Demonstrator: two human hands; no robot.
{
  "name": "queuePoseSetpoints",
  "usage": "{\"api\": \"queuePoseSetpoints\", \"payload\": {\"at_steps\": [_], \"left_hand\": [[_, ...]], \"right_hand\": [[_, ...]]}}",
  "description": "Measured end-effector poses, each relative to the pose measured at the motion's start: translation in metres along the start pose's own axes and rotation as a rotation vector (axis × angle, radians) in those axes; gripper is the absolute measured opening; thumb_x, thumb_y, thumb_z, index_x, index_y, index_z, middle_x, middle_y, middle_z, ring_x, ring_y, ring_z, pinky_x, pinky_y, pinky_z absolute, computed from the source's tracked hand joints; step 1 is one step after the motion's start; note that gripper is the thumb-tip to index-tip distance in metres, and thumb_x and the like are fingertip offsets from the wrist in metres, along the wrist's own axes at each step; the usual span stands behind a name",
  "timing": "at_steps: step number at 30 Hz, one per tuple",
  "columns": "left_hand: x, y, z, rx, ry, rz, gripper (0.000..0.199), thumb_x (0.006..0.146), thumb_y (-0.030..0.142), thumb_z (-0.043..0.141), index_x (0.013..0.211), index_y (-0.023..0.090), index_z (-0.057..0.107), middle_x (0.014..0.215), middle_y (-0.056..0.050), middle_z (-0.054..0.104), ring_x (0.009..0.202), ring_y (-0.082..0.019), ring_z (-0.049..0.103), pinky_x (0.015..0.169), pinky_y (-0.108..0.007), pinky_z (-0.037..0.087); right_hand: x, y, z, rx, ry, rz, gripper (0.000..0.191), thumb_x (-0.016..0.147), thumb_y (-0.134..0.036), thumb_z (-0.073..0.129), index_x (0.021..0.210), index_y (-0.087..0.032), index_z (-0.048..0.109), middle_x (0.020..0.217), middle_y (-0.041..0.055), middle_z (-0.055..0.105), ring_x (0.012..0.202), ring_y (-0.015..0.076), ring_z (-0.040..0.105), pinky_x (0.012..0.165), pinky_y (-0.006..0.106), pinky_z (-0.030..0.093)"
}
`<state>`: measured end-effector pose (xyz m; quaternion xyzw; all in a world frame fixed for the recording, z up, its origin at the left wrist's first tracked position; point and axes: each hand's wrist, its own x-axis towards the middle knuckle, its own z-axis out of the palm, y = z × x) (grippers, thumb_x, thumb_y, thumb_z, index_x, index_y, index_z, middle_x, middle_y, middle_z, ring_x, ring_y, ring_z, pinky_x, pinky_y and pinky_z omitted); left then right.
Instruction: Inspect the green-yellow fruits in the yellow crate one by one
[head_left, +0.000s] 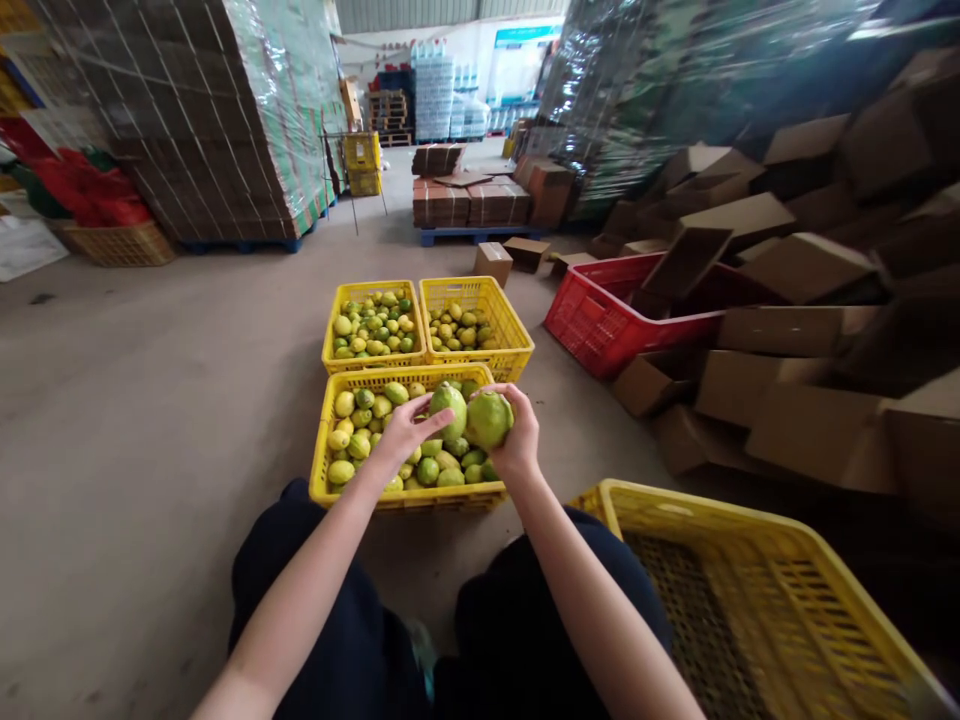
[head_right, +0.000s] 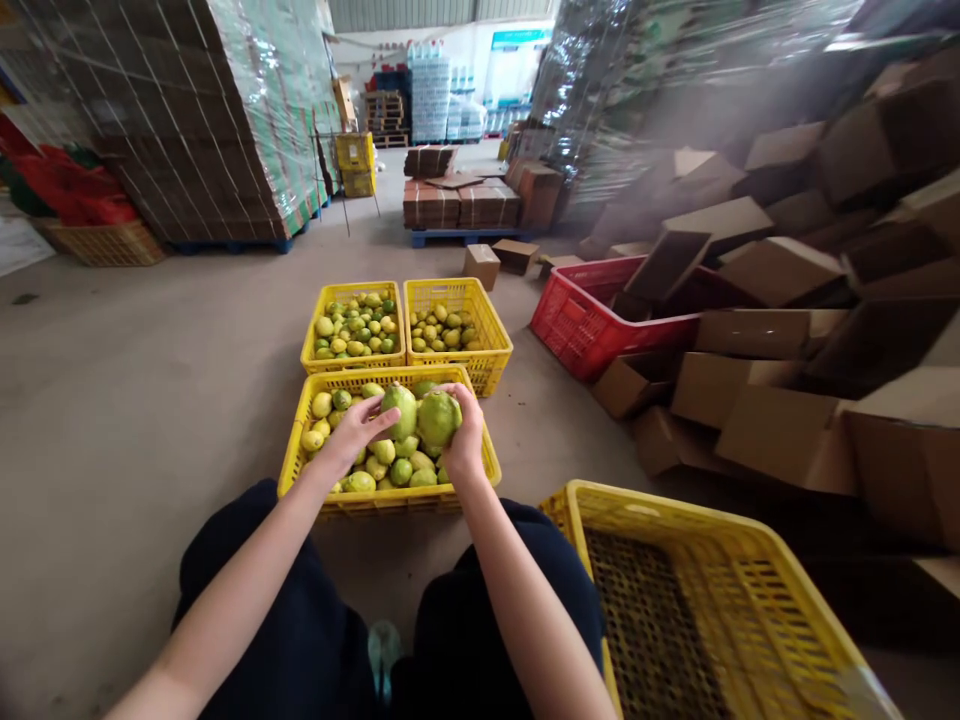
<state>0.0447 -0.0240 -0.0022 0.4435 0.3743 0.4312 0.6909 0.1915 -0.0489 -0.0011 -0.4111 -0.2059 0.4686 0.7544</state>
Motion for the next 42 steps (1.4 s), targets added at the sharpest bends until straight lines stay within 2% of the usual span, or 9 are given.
{"api": "queuePoseSetpoints", "payload": {"at_steps": [4,9,12,16,19,25,29,37,42], "left_hand": [[-0.008,0.002,0.006,-0.038,-0.036,-0.055,0.037,0.066,0.035,0.088,0.095,0.016,0.076,0.104,-0.009,0.075,0.087,-0.020,0.071,0.066,-0.023,0.057],[-0.010,-0.002,0.006,-0.065,-0.011,-0.153,0.034,0.072,0.038,0.083,0.093,0.013,0.074,0.088,-0.010,0.076,0.073,-0.019,0.071,0.058,-0.023,0.056],[-0.001,0.000,0.006,-0.215,0.069,-0.132,0.027,0.080,0.038,0.073,0.094,0.014,0.071,0.084,-0.009,0.076,0.071,-0.019,0.071,0.058,-0.024,0.057],[0.016,0.014,0.004,-0.421,0.147,-0.128,0.027,0.088,0.035,0.054,0.092,0.012,0.069,0.081,-0.010,0.074,0.077,-0.022,0.073,0.065,-0.029,0.059],[0.025,0.025,0.001,-0.484,0.221,-0.068,0.028,0.089,0.036,0.051,0.087,0.013,0.067,0.077,-0.008,0.073,0.076,-0.022,0.072,0.065,-0.029,0.059],[0.031,0.027,-0.001,-0.464,0.325,0.009,0.019,0.078,0.033,0.071,0.087,0.017,0.065,0.068,0.000,0.068,0.066,-0.016,0.070,0.057,-0.021,0.054],[0.033,0.028,-0.004,-0.543,0.369,0.005,0.034,0.088,0.047,0.057,0.086,0.013,0.067,0.068,-0.003,0.067,0.056,-0.012,0.063,0.051,-0.020,0.049],[0.036,0.037,-0.008,-0.672,0.276,0.035,0.041,0.096,0.042,0.053,0.127,0.018,0.063,0.090,-0.006,0.072,0.063,-0.012,0.064,0.061,-0.022,0.054],[0.036,0.031,-0.010,-0.683,0.224,0.022,0.041,0.096,0.037,0.054,0.135,0.026,0.058,0.096,-0.004,0.071,0.067,-0.014,0.069,0.058,-0.023,0.055]], "right_hand": [[-0.005,-0.011,-0.006,0.112,0.028,0.190,0.028,0.068,-0.048,0.070,0.074,-0.021,0.069,0.065,-0.0006,0.070,0.074,0.0219,0.071,0.067,0.031,0.056],[-0.005,-0.008,-0.007,0.154,-0.008,0.322,0.017,0.064,-0.028,0.077,0.075,-0.021,0.066,0.068,-0.0029,0.072,0.070,0.0191,0.071,0.063,0.027,0.056],[0.000,-0.003,0.003,0.150,-0.057,0.369,0.018,0.063,-0.018,0.078,0.072,-0.021,0.063,0.064,-0.0051,0.070,0.060,0.0149,0.068,0.057,0.024,0.056],[0.005,-0.003,0.027,0.210,-0.112,0.435,0.014,0.071,-0.021,0.076,0.075,-0.021,0.063,0.065,-0.0012,0.071,0.059,0.0174,0.068,0.053,0.028,0.058],[0.011,-0.006,0.046,0.273,-0.078,0.423,0.011,0.073,-0.021,0.072,0.076,-0.021,0.062,0.064,-0.0020,0.070,0.056,0.0157,0.067,0.050,0.026,0.058],[0.028,0.008,0.065,0.272,0.006,0.435,0.008,0.075,-0.028,0.066,0.075,-0.020,0.064,0.058,-0.0016,0.067,0.049,0.0146,0.063,0.046,0.024,0.055],[0.037,0.032,0.066,0.241,-0.043,0.468,0.020,0.079,-0.039,0.062,0.075,-0.020,0.063,0.058,0.0010,0.067,0.052,0.0182,0.066,0.049,0.029,0.057],[0.038,0.037,0.072,0.219,0.151,0.361,0.018,0.077,-0.040,0.070,0.081,-0.024,0.062,0.065,-0.0041,0.071,0.054,0.0167,0.067,0.053,0.029,0.060],[0.038,0.031,0.060,0.136,-0.032,0.268,0.024,0.073,-0.041,0.076,0.080,-0.022,0.063,0.064,-0.0029,0.069,0.051,0.0151,0.065,0.046,0.026,0.058]]}}
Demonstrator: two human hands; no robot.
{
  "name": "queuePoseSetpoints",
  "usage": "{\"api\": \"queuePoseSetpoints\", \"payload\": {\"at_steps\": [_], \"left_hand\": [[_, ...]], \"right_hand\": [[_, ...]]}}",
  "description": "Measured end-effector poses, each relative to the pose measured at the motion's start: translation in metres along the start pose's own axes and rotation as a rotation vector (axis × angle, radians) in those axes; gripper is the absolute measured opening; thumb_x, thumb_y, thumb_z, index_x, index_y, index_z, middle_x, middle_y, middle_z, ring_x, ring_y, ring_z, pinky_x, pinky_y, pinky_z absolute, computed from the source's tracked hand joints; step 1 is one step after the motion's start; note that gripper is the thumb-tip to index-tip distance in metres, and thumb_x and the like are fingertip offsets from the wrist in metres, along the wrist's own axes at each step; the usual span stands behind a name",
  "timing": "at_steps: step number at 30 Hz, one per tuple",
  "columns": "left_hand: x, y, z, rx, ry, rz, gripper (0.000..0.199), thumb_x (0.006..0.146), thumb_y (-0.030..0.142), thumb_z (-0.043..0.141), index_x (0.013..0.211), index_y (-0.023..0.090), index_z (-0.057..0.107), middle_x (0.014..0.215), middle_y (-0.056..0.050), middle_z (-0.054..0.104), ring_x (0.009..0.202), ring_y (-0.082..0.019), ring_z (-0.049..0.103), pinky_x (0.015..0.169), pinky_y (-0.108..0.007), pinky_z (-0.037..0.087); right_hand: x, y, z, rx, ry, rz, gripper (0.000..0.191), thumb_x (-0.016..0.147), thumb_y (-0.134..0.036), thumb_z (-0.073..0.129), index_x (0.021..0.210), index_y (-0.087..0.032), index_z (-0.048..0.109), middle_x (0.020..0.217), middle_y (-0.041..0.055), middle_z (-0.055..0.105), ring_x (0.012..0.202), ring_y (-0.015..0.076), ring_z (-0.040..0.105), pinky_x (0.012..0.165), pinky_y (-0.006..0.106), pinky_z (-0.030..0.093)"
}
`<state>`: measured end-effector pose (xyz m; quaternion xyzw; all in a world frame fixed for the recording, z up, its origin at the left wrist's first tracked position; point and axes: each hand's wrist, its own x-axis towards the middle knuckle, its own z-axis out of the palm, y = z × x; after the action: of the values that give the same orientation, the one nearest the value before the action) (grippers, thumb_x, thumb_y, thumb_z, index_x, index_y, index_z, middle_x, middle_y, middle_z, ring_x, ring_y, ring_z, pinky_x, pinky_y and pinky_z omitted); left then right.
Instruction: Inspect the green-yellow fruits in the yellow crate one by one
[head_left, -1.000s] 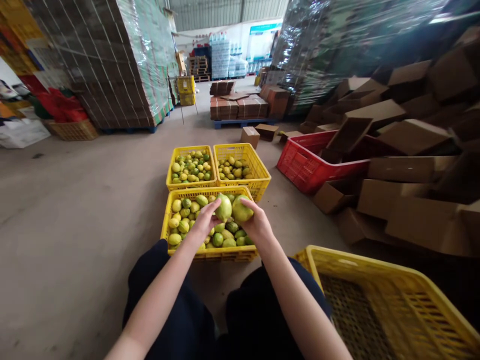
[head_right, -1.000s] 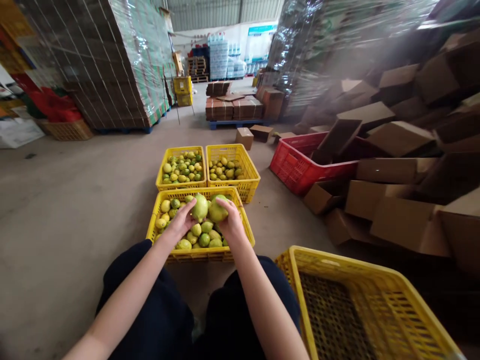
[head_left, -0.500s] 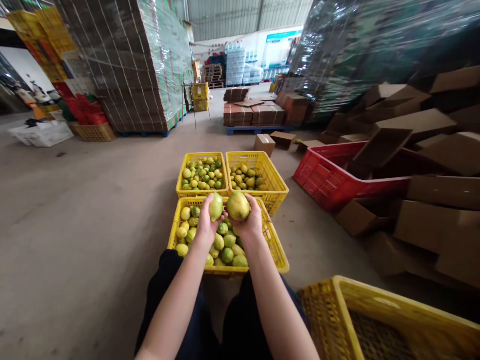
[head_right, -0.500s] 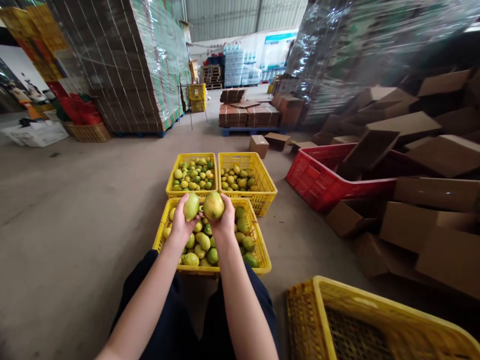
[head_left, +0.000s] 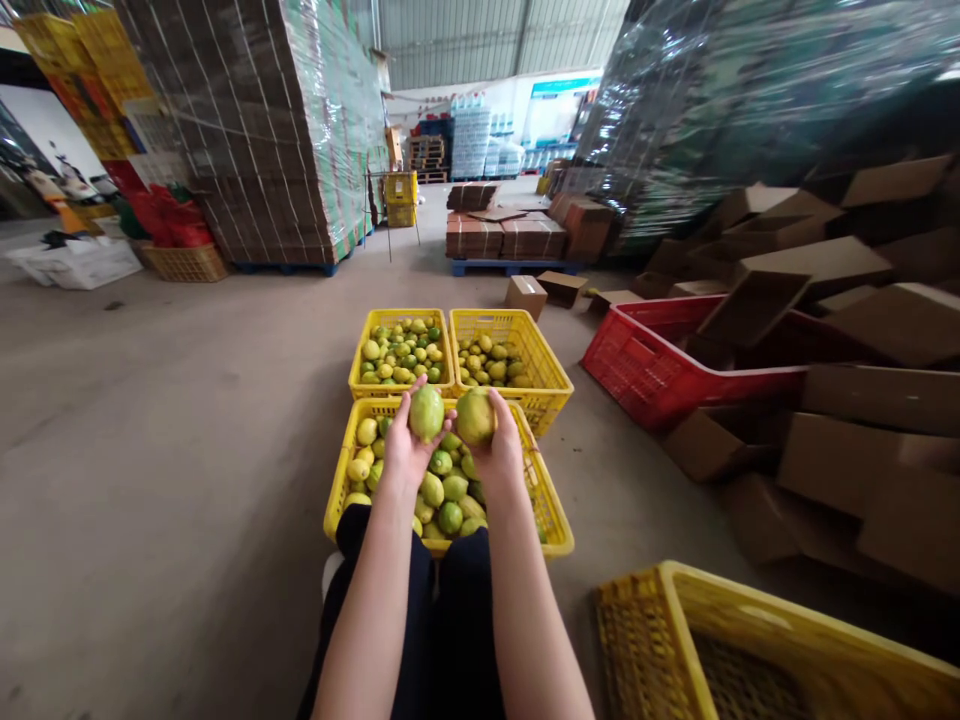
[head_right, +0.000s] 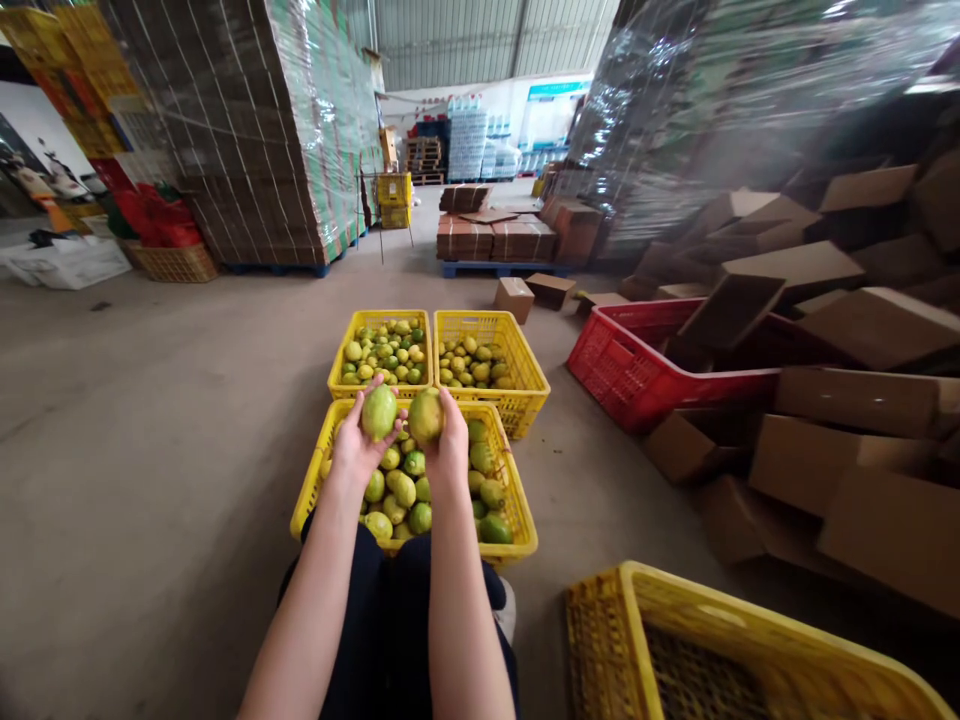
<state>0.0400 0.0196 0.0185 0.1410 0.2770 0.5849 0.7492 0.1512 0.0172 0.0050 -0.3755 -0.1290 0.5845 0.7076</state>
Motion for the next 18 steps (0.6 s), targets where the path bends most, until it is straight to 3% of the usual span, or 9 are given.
{"api": "queuePoseSetpoints", "payload": {"at_steps": [3,7,12,15,18], "left_hand": [[0.004,-0.006,0.000,-0.078,0.072,-0.040,0.036,0.097,0.037,0.051,0.128,0.022,0.062,0.088,-0.003,0.070,0.064,-0.012,0.068,0.053,-0.020,0.053],[0.010,-0.015,0.003,-0.139,0.100,-0.043,0.028,0.092,0.029,0.060,0.118,0.022,0.066,0.087,-0.002,0.071,0.068,-0.010,0.068,0.059,-0.017,0.054],[0.018,-0.022,0.005,-0.100,0.092,-0.011,0.021,0.094,0.029,0.052,0.106,0.023,0.068,0.091,-0.003,0.071,0.080,-0.010,0.069,0.072,-0.020,0.057],[0.021,-0.024,0.006,-0.048,0.107,0.011,0.021,0.096,0.032,0.050,0.103,0.024,0.067,0.094,-0.003,0.071,0.078,-0.009,0.069,0.073,-0.019,0.056],[0.021,-0.023,0.006,-0.145,0.141,0.021,0.023,0.098,0.031,0.045,0.106,0.022,0.065,0.090,-0.003,0.071,0.080,-0.010,0.069,0.074,-0.020,0.057]], "right_hand": [[0.005,0.003,-0.016,-0.089,-0.041,-0.052,0.031,0.063,-0.034,0.086,0.080,-0.021,0.064,0.062,-0.0033,0.069,0.048,0.0152,0.063,0.041,0.025,0.054],[0.007,0.002,-0.026,-0.078,0.014,-0.063,0.035,0.058,-0.033,0.088,0.078,-0.022,0.061,0.064,-0.0037,0.069,0.049,0.0159,0.064,0.039,0.025,0.052],[0.005,-0.005,-0.011,0.057,0.056,-0.096,0.027,0.063,-0.032,0.081,0.077,-0.022,0.061,0.066,-0.0061,0.067,0.057,0.0132,0.065,0.043,0.021,0.053],[0.013,-0.003,-0.001,0.116,0.059,-0.068,0.025,0.067,-0.038,0.076,0.078,-0.022,0.061,0.064,-0.0043,0.067,0.054,0.0144,0.066,0.046,0.025,0.055],[0.021,0.005,0.004,0.137,0.063,-0.034,0.027,0.072,-0.045,0.072,0.078,-0.021,0.061,0.062,-0.0022,0.068,0.052,0.0163,0.067,0.051,0.029,0.059]]}}
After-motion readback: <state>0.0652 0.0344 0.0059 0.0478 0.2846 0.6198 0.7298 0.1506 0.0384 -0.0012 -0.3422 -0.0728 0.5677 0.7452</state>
